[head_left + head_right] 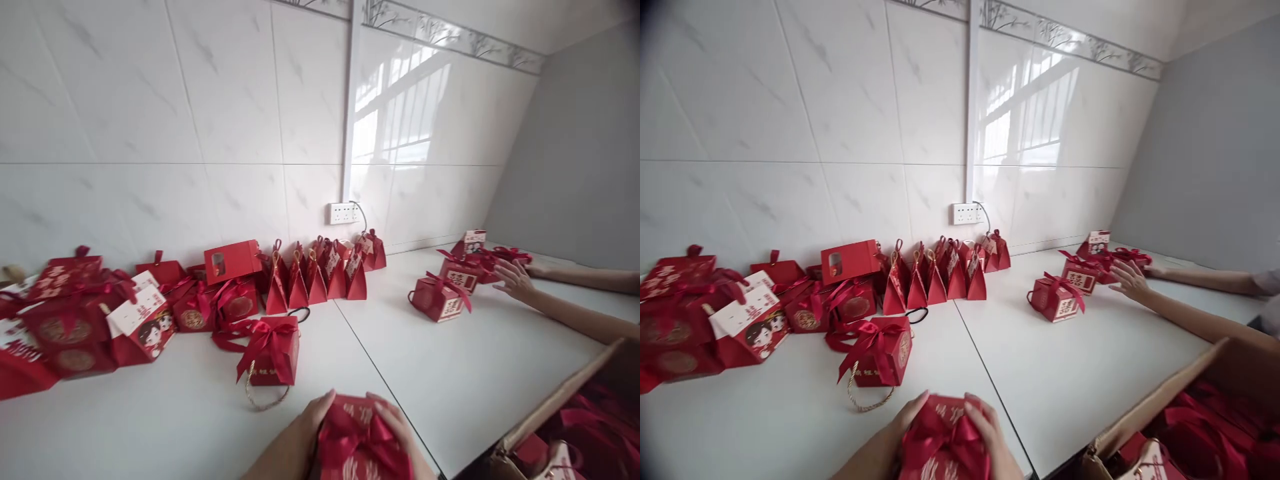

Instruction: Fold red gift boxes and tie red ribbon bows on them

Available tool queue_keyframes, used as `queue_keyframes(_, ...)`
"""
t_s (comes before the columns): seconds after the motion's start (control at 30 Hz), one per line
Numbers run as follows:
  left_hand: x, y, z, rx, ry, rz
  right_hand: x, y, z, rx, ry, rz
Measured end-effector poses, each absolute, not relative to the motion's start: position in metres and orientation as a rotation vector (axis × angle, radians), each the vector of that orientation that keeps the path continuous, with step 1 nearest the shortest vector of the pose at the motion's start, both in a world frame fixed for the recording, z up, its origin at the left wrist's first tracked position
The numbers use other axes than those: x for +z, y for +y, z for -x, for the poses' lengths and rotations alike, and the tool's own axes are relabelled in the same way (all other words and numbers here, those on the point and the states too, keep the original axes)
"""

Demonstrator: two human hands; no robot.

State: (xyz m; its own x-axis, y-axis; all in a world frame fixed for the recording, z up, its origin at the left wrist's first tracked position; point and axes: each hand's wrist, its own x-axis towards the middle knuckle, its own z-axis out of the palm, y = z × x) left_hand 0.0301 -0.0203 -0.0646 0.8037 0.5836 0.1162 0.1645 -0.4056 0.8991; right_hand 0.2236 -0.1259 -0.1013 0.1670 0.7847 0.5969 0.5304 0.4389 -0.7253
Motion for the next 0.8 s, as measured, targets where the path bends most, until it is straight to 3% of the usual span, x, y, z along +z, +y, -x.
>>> queue_keyframes(0.2,-0.075,0.004,-0.055,0.416,0.7,-2.351,-0.092,-0.145,-0.275,-0.242,-1.472,1.459)
queue_keyframes(0.3,-0.086,0.005,-0.046,0.526,0.66,-2.518,-0.094,-0.146,-0.282,-0.332,-1.467,1.512)
queue_keyframes(0.53,-0.083,0.007,-0.041,0.726,0.53,-2.743,-0.069,-0.099,-0.295,-0.749,-0.765,2.122)
queue_keyframes(0.8,-0.075,0.003,-0.046,0.889,0.465,-2.859,-0.084,-0.089,-0.243,-0.263,-1.577,2.09)
